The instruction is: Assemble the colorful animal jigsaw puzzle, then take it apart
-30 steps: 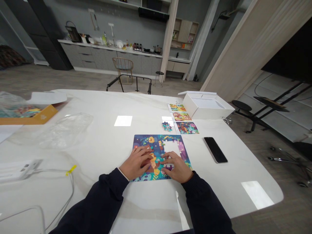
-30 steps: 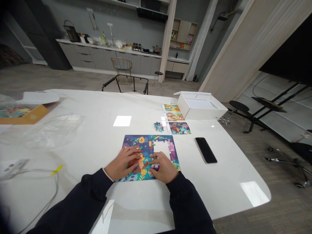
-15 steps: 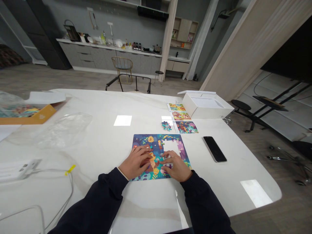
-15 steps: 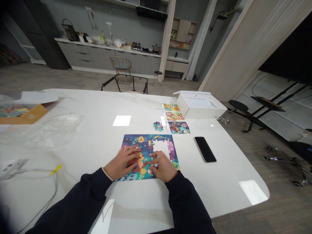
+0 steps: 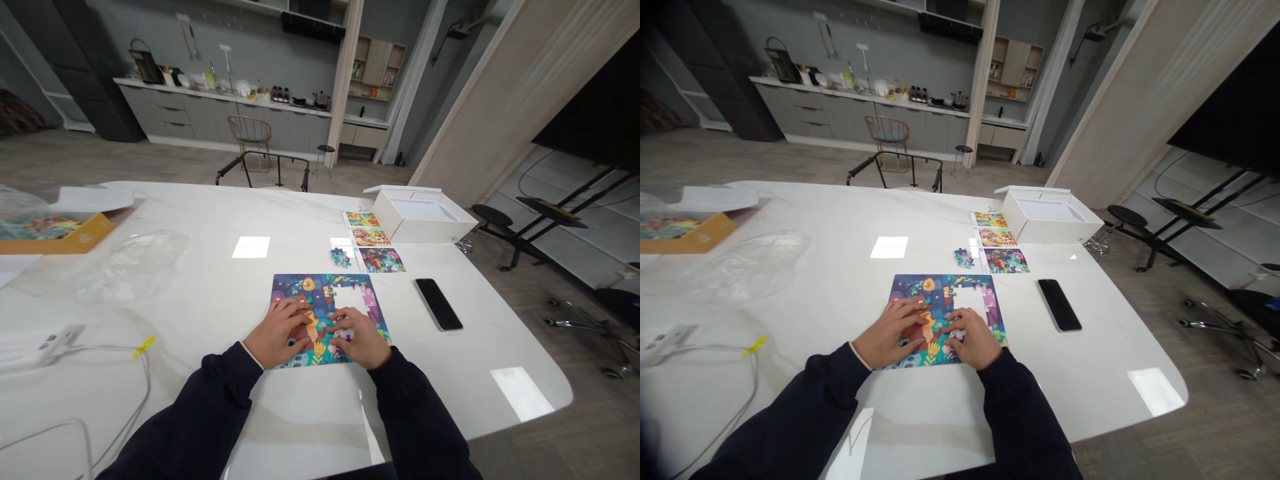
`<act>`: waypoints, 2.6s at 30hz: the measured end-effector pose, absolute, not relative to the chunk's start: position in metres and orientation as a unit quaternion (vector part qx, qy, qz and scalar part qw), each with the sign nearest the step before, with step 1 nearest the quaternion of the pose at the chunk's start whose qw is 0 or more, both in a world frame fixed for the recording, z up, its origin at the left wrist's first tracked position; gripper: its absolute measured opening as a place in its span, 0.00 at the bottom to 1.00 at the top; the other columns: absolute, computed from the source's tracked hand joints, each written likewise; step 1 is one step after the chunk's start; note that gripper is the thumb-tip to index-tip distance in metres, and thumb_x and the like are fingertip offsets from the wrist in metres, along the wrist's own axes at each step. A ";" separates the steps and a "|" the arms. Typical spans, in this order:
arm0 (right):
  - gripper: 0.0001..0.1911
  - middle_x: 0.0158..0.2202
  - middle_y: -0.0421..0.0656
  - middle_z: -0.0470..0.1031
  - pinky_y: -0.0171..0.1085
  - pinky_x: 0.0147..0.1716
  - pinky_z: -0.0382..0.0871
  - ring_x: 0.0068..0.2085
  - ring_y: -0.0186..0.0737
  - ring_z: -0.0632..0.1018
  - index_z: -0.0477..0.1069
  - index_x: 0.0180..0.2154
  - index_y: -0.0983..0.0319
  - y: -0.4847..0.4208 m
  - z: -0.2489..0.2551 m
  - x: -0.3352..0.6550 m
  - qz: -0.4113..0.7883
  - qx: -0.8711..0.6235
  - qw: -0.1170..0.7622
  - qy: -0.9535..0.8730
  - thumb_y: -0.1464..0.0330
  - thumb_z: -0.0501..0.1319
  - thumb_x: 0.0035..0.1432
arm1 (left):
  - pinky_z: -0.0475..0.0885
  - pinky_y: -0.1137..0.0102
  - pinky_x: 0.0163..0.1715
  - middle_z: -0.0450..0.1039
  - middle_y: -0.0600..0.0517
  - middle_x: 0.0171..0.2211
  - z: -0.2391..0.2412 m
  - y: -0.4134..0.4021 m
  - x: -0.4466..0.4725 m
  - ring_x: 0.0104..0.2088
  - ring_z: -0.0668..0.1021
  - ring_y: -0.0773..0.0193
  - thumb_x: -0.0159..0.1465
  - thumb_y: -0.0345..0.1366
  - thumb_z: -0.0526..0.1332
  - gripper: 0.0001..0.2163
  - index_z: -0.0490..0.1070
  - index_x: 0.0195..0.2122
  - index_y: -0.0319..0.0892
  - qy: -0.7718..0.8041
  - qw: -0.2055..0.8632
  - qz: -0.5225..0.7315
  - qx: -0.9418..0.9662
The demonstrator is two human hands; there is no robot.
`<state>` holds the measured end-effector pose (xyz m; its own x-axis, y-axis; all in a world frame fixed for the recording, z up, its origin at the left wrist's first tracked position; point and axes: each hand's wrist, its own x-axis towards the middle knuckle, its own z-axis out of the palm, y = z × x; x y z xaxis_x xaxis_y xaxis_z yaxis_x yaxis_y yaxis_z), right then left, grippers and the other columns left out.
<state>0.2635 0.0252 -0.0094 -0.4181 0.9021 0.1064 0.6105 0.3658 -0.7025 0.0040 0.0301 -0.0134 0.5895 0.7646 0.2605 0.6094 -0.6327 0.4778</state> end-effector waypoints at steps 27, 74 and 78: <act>0.16 0.35 0.41 0.80 0.40 0.38 0.71 0.33 0.39 0.75 0.80 0.43 0.59 0.027 -0.009 0.264 0.264 -0.502 0.238 -0.788 0.77 0.70 0.51 | 0.62 0.47 0.60 0.71 0.45 0.62 -0.011 0.030 0.005 0.62 0.68 0.44 0.61 0.35 0.67 0.15 0.73 0.49 0.46 0.391 0.175 0.216 0.878; 0.17 0.44 0.48 0.82 0.45 0.50 0.72 0.48 0.50 0.80 0.75 0.46 0.61 0.239 -0.031 0.285 0.114 -0.550 0.255 -0.787 0.64 0.71 0.56 | 0.61 0.47 0.63 0.71 0.47 0.61 -0.016 0.029 0.002 0.63 0.67 0.45 0.57 0.32 0.68 0.17 0.74 0.48 0.46 0.392 0.202 0.243 0.864; 0.16 0.44 0.48 0.81 0.47 0.51 0.72 0.47 0.49 0.80 0.75 0.46 0.61 0.236 -0.024 0.282 0.108 -0.539 0.285 -0.785 0.65 0.70 0.55 | 0.61 0.47 0.63 0.71 0.47 0.61 -0.016 0.029 0.002 0.63 0.67 0.45 0.57 0.32 0.68 0.17 0.74 0.48 0.46 0.390 0.201 0.245 0.865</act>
<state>0.2820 0.2360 -0.0239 -0.2560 0.9081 0.3313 0.7850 0.3953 -0.4770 0.0020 0.0288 -0.0164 0.5756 0.7731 0.2664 0.5766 -0.6147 0.5381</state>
